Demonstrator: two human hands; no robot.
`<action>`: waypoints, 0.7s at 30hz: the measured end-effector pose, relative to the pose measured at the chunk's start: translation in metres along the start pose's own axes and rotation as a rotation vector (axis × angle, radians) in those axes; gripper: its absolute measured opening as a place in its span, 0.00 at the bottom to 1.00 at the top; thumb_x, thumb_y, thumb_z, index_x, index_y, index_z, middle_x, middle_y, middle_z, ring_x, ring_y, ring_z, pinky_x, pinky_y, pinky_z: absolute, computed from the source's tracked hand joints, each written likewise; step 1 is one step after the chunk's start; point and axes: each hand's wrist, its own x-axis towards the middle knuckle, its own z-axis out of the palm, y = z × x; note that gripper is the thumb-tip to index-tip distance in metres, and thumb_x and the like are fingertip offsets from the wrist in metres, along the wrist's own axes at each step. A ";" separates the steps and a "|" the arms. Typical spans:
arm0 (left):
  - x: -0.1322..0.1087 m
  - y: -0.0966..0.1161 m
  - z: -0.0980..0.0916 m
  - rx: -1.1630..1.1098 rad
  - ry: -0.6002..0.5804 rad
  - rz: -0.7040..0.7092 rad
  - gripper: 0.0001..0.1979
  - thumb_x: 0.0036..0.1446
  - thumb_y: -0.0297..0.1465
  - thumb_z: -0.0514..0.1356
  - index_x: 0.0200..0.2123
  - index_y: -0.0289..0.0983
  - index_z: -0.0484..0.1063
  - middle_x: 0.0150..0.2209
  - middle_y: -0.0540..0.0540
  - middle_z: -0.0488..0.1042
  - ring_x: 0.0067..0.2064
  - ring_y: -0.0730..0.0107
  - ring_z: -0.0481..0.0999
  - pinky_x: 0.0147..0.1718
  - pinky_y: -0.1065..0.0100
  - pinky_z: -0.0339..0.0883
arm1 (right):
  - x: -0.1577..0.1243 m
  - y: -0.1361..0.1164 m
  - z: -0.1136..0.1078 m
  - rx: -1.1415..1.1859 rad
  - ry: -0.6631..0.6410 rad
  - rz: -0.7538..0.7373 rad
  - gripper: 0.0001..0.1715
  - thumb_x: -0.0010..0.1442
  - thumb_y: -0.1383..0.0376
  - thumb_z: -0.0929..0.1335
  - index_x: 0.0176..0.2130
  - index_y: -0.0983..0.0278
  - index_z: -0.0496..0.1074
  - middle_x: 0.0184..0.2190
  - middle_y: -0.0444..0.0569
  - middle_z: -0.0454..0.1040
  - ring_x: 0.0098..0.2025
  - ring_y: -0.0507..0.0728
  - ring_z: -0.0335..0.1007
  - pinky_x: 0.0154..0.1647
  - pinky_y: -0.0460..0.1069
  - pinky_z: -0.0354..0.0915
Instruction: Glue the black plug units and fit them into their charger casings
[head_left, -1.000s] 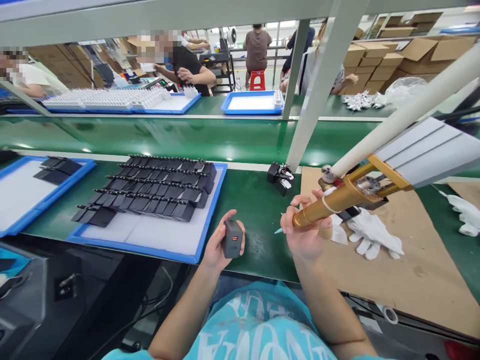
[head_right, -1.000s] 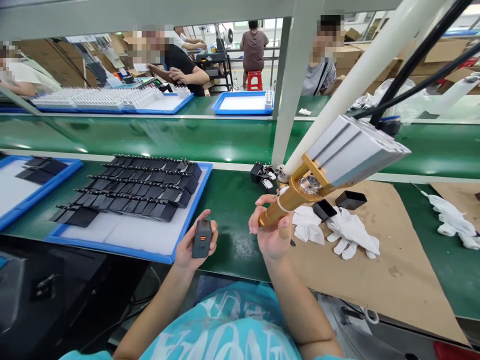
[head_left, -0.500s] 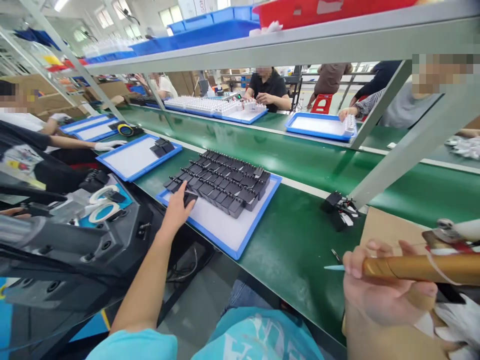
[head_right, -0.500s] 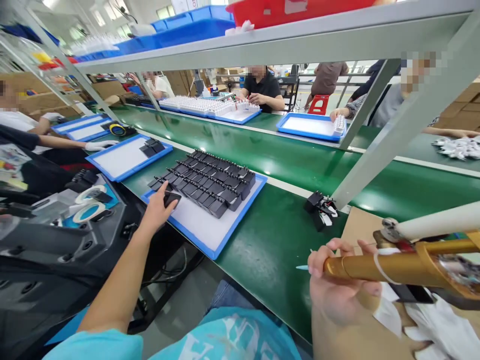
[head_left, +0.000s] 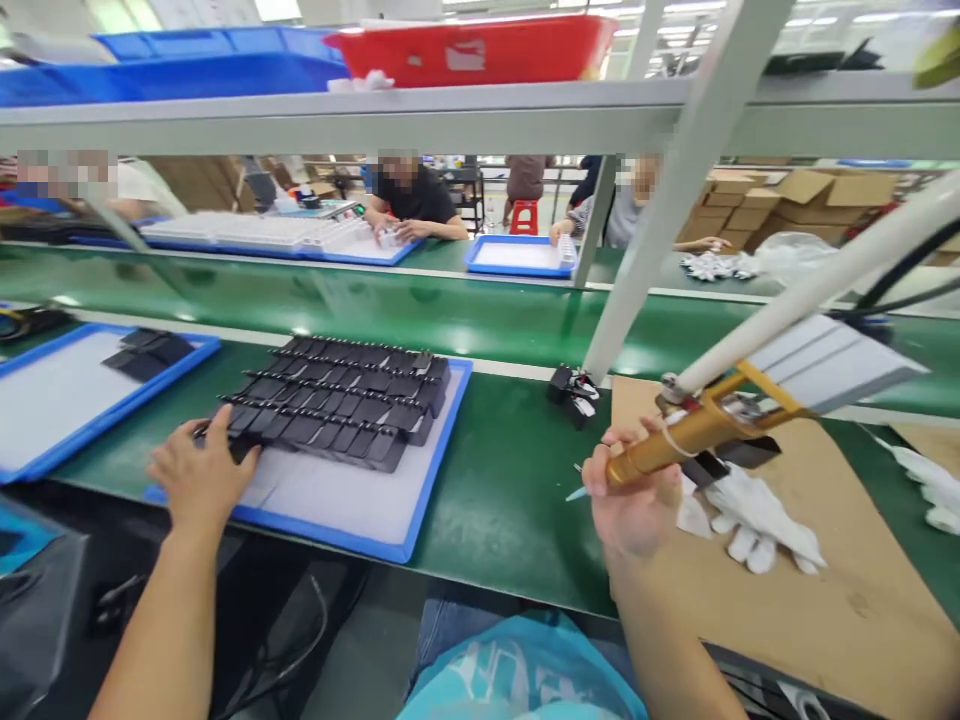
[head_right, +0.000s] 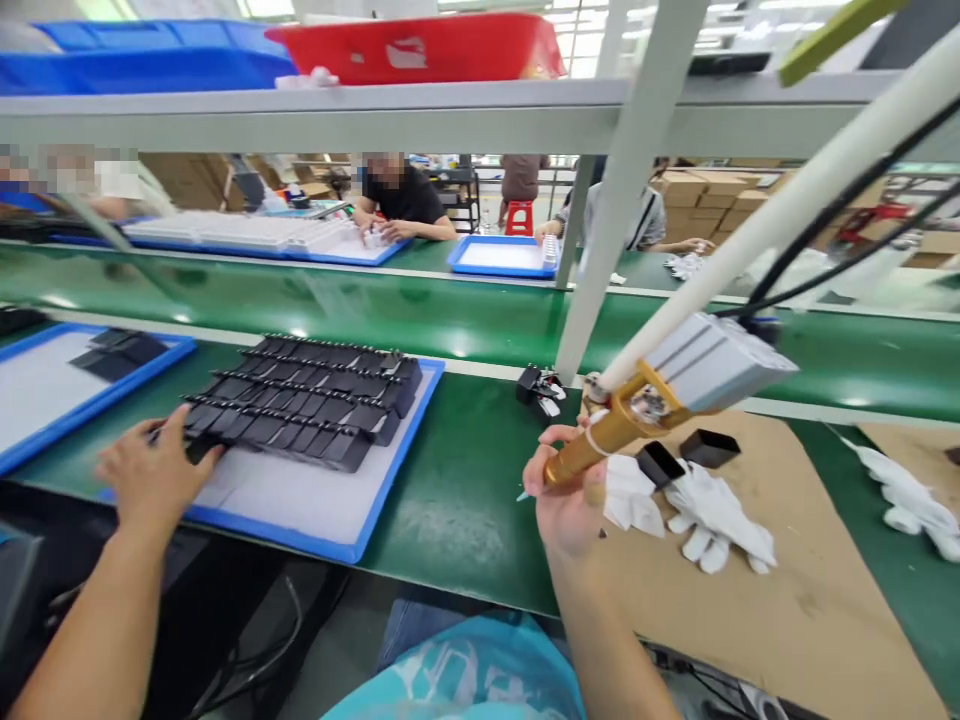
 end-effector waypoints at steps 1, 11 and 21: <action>0.004 0.013 -0.004 -0.079 0.079 0.033 0.29 0.55 0.45 0.58 0.61 0.59 0.57 0.60 0.47 0.63 0.58 0.38 0.64 0.48 0.30 0.62 | 0.000 0.000 -0.001 -0.003 -0.001 0.001 0.23 0.58 0.47 0.65 0.50 0.53 0.67 0.35 0.42 0.71 0.15 0.46 0.60 0.15 0.45 0.57; 0.025 0.327 -0.015 -0.774 -0.680 0.710 0.35 0.56 0.38 0.62 0.64 0.40 0.55 0.66 0.39 0.58 0.65 0.53 0.60 0.59 0.53 0.63 | -0.008 -0.006 -0.014 0.011 -0.033 0.014 0.20 0.61 0.47 0.63 0.49 0.53 0.65 0.37 0.42 0.70 0.17 0.46 0.62 0.16 0.46 0.58; 0.023 0.440 0.044 -0.714 -1.008 0.815 0.42 0.43 0.33 0.69 0.61 0.35 0.57 0.51 0.37 0.74 0.51 0.49 0.75 0.49 0.56 0.68 | -0.012 -0.016 -0.038 -0.037 -0.040 0.012 0.15 0.64 0.48 0.61 0.43 0.55 0.63 0.38 0.42 0.69 0.17 0.46 0.62 0.16 0.46 0.59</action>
